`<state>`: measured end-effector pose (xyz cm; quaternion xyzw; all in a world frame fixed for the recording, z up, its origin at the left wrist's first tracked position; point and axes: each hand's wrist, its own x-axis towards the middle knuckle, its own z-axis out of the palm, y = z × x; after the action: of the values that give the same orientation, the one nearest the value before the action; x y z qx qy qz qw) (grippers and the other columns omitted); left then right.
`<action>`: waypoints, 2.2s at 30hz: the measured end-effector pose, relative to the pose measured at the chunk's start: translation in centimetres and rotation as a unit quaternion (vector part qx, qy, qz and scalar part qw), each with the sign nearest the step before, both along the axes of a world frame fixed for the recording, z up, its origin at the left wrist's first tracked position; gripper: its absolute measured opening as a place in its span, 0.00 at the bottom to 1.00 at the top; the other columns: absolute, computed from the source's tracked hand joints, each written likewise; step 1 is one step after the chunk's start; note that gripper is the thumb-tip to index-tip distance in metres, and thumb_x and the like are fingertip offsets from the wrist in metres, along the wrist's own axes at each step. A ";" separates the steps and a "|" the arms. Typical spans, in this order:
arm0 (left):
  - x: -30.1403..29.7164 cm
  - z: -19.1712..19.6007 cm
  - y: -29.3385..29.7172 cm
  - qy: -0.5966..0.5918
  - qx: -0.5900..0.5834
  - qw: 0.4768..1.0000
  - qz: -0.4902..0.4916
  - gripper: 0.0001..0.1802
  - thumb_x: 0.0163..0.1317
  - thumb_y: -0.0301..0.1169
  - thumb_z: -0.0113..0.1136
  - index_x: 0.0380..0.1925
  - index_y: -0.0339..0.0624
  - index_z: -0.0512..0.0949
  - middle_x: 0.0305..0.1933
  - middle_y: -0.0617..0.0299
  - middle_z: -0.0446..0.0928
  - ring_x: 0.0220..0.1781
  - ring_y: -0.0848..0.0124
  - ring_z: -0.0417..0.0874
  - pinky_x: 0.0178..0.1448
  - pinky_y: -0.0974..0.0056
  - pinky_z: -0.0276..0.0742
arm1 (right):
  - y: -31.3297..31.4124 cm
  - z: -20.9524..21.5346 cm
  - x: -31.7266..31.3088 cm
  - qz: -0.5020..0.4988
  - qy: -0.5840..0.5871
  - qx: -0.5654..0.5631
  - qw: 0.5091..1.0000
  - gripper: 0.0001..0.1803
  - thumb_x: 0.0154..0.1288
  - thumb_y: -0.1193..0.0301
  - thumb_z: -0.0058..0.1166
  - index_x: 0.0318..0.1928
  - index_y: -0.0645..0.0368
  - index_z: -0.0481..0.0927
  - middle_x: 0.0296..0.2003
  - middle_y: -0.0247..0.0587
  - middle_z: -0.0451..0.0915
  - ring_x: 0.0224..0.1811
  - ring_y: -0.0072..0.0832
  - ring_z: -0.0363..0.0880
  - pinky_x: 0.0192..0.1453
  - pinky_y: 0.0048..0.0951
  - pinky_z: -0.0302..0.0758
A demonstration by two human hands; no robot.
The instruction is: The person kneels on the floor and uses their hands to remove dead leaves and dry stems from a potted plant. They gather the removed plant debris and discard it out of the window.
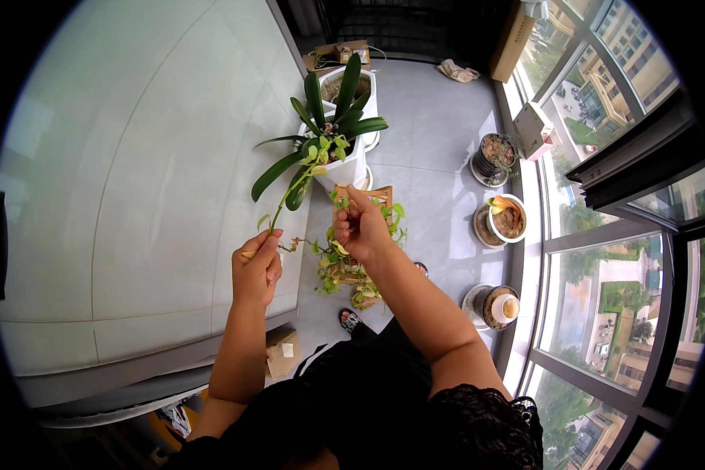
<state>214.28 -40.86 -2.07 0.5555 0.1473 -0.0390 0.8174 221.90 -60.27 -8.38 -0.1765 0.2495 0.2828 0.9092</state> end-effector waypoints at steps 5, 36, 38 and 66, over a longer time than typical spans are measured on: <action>-1.0 -0.5 1.3 -0.026 -0.007 0.999 -0.038 0.11 0.61 0.25 0.59 0.41 0.29 0.79 0.26 0.65 0.77 0.13 0.83 0.60 0.16 0.76 0.54 | -0.7 1.1 0.1 -0.024 -0.076 -0.042 0.996 0.24 0.59 0.48 0.57 0.18 0.50 0.67 0.17 0.31 0.67 0.15 0.21 0.61 0.16 0.20 0.56; -4.4 -0.8 2.9 -0.008 0.171 0.983 -0.071 0.10 0.59 0.24 0.61 0.40 0.29 0.80 0.23 0.68 0.74 0.16 0.86 0.61 0.19 0.77 0.54 | -5.3 -5.2 -1.3 -0.169 -0.030 -0.098 0.980 0.02 0.49 0.75 0.45 0.23 0.56 0.68 0.22 0.39 0.71 0.21 0.27 0.65 0.25 0.26 0.63; -3.2 -1.3 1.0 -0.007 0.193 0.980 -0.046 0.10 0.59 0.23 0.60 0.40 0.28 0.79 0.19 0.70 0.71 0.13 0.86 0.57 0.17 0.77 0.51 | -6.6 -5.7 -1.8 -0.188 -0.043 -0.089 0.977 0.02 0.49 0.74 0.46 0.24 0.56 0.67 0.22 0.39 0.71 0.21 0.27 0.65 0.25 0.26 0.64; 6.2 -31.2 -17.3 0.333 -0.055 0.934 0.121 0.23 0.55 0.24 0.63 0.52 0.35 0.75 0.38 0.61 0.80 0.31 0.78 0.79 0.33 0.71 0.75 | -14.9 -14.9 3.4 0.069 -0.003 -0.272 0.960 0.02 0.57 0.78 0.52 0.30 0.60 0.73 0.25 0.37 0.75 0.24 0.22 0.71 0.29 0.24 0.70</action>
<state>220.44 -58.11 -33.23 0.4430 0.4744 -0.1308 0.7494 225.26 -75.21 -23.25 -0.4345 0.3011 0.2662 0.8060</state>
